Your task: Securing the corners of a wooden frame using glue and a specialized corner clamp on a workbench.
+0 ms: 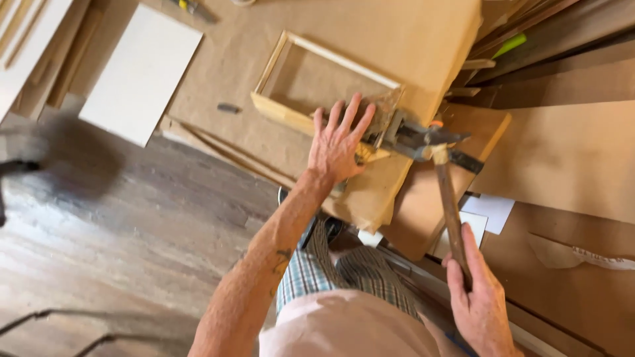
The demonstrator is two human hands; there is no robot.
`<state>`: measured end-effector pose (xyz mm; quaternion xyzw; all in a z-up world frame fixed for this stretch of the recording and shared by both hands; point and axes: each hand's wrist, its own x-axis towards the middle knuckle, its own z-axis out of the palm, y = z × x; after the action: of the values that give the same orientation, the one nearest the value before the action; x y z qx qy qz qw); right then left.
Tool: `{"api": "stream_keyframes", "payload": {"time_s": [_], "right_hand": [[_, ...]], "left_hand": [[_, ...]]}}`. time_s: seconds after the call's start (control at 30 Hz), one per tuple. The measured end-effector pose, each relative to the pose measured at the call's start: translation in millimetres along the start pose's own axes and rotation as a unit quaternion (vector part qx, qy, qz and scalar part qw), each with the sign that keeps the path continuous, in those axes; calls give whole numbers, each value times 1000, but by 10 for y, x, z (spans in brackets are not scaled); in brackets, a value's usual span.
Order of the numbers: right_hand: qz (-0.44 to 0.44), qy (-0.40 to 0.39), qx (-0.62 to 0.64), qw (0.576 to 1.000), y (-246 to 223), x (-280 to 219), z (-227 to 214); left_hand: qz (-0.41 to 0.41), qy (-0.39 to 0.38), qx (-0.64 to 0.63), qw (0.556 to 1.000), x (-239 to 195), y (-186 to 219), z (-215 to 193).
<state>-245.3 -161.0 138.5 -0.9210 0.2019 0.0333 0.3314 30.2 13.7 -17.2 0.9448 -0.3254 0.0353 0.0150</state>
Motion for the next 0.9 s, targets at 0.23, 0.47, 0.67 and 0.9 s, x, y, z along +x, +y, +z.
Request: {"api": "stream_keyframes", "payload": {"time_s": [0.23, 0.47, 0.67, 0.9], "right_hand": [[70, -31, -17, 997, -58, 62, 111], [-29, -40, -48, 998, 51, 136, 290], [-48, -50, -58, 996, -79, 332, 507], [-29, -42, -43, 998, 116, 316, 687]], "left_hand": [[1, 18, -7, 1000, 17, -121, -104], [19, 11, -36, 999, 53, -243, -27], [21, -11, -2, 1000, 53, -274, -157], [8, 10, -13, 1000, 30, -254, -203]]}}
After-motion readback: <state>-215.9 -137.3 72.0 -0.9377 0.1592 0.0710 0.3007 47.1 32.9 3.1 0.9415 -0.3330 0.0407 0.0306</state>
